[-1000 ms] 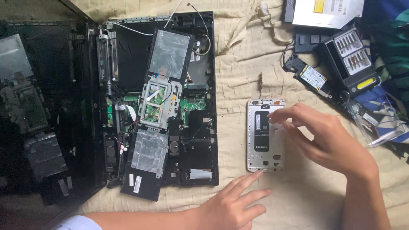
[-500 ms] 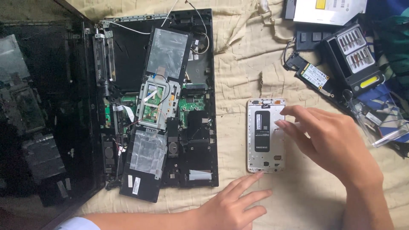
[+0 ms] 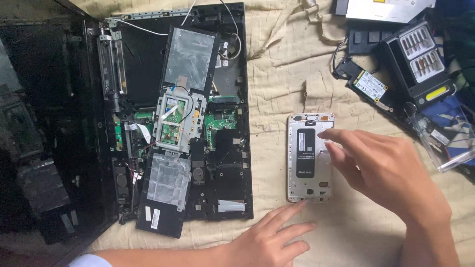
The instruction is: Using a plastic tool to point at and inspect internal components of a disassembled smartphone and laptop.
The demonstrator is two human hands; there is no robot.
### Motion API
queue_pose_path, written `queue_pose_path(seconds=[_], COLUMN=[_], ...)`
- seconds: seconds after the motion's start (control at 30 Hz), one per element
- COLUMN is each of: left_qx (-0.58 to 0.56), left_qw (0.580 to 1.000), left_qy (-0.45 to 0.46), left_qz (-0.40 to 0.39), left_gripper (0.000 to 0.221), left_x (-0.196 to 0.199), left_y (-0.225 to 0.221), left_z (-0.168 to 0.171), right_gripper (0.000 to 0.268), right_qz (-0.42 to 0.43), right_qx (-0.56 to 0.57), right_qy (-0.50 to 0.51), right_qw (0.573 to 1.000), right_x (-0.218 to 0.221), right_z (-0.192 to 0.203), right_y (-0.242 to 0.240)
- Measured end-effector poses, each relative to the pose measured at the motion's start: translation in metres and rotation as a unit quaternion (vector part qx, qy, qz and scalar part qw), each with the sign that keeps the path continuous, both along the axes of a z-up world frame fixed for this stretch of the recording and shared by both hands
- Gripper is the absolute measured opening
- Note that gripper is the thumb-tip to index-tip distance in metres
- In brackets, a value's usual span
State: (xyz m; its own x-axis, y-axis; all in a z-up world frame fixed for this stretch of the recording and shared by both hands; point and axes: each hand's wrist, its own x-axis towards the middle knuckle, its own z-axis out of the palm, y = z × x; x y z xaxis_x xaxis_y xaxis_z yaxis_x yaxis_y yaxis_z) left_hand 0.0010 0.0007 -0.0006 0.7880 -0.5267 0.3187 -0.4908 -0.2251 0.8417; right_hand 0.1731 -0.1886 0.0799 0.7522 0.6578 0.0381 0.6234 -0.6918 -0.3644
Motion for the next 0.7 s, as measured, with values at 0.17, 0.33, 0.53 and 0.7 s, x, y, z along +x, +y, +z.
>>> queue_pose_path(seconds=[0.17,0.33,0.53,0.7], left_qx=[-0.001,0.003,-0.005,-0.003], left_qw=[1.0,1.0,1.0,1.0], left_qy=[0.0,-0.011,-0.002,-0.009], left_qz=[0.006,0.016,0.012,0.013], left_gripper=[0.008,0.006,0.006,0.006], left_x=[0.0001,-0.0014,-0.0017,-0.0008], left_y=[-0.0004,-0.002,-0.0022,-0.0019], left_z=[0.0,-0.0022,-0.0028,-0.0023], right_gripper=[0.025,0.026,0.031,0.032], right_qz=[0.015,0.025,0.03,0.038], right_qx=[-0.018,-0.034,-0.044,-0.037], right_qy=[-0.009,-0.026,-0.013,-0.02], right_qw=[1.0,0.999,0.999,0.998], right_x=[-0.0006,-0.0015,-0.0018,-0.0008], right_z=[0.0012,0.0008,0.0006,0.0016], right_y=[0.0004,-0.0007,-0.002,-0.0023])
